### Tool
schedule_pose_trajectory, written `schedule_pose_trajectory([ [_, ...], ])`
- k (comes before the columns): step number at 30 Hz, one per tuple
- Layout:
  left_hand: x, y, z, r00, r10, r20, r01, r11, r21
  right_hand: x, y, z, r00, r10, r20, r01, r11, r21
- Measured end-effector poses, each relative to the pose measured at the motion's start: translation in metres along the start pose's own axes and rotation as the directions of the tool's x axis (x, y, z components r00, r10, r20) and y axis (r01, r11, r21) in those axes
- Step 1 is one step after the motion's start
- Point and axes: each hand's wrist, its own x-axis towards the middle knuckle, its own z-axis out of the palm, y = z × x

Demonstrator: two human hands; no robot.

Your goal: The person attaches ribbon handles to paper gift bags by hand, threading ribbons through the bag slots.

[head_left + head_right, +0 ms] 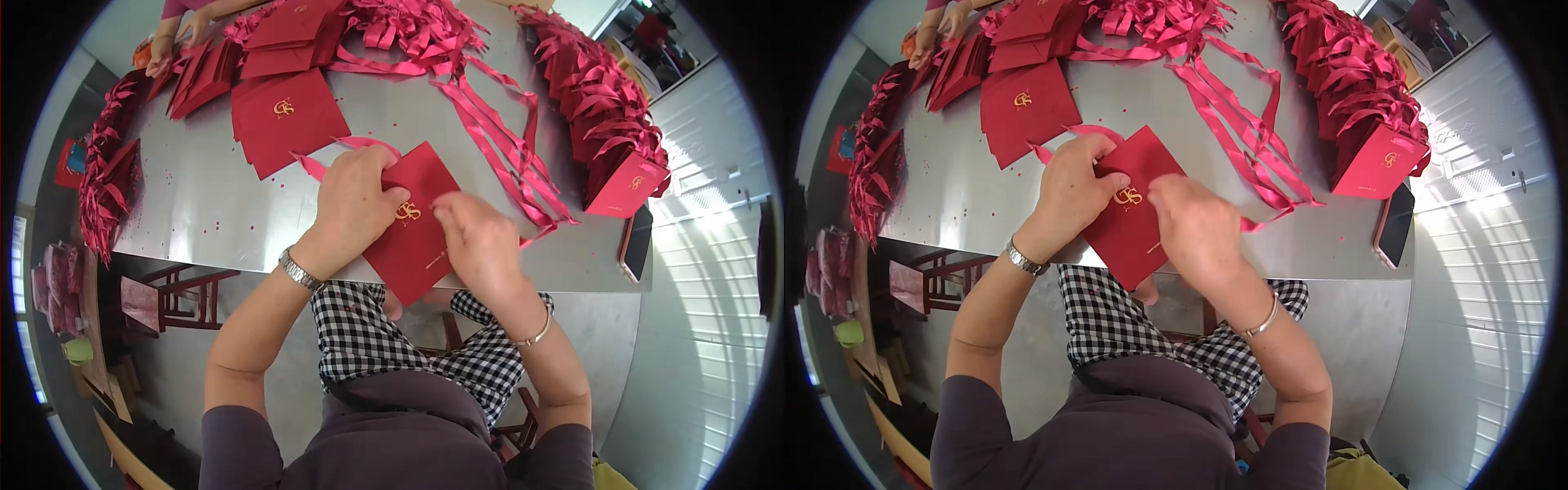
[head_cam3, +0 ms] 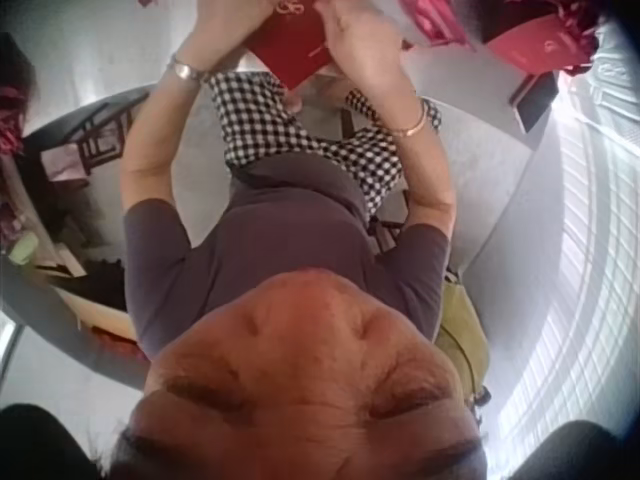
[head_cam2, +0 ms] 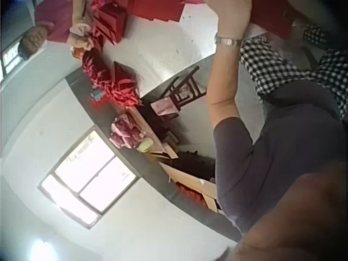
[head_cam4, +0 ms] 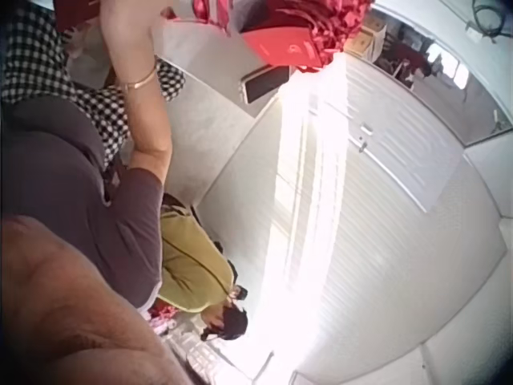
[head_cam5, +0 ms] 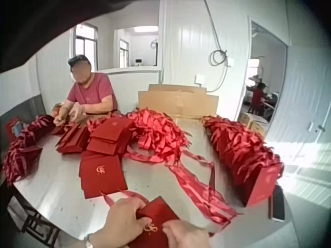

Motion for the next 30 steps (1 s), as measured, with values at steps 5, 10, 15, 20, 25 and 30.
schedule_pose_trajectory([
  [5,0.011,-0.001,0.004,0.965,-0.068,0.251,0.164,0.909,-0.383,0.013,0.016,0.018,0.989,0.147,-0.028,-0.144,0.985,0.093],
  [10,0.007,-0.004,0.003,0.947,-0.109,0.301,0.239,0.867,-0.437,0.014,0.018,0.022,0.98,0.195,0.028,-0.197,0.972,0.125],
  [15,0.006,-0.008,0.005,0.943,-0.105,0.314,0.268,0.8,-0.537,0.016,0.019,0.025,0.979,0.197,0.053,-0.202,0.975,0.095],
  [20,0.004,-0.011,0.009,0.954,-0.091,0.287,0.234,0.823,-0.517,0.02,0.017,0.026,0.98,0.187,0.07,-0.19,0.981,0.029],
  [25,0.001,-0.013,0.014,0.978,-0.003,0.209,0.086,0.919,-0.384,0.029,0.01,0.022,0.965,0.206,0.16,-0.197,0.978,-0.067],
  [30,0.001,-0.011,0.015,0.974,-0.039,0.221,0.11,0.941,-0.319,0.036,0.001,0.018,0.968,-0.018,0.249,0.113,0.921,-0.373],
])
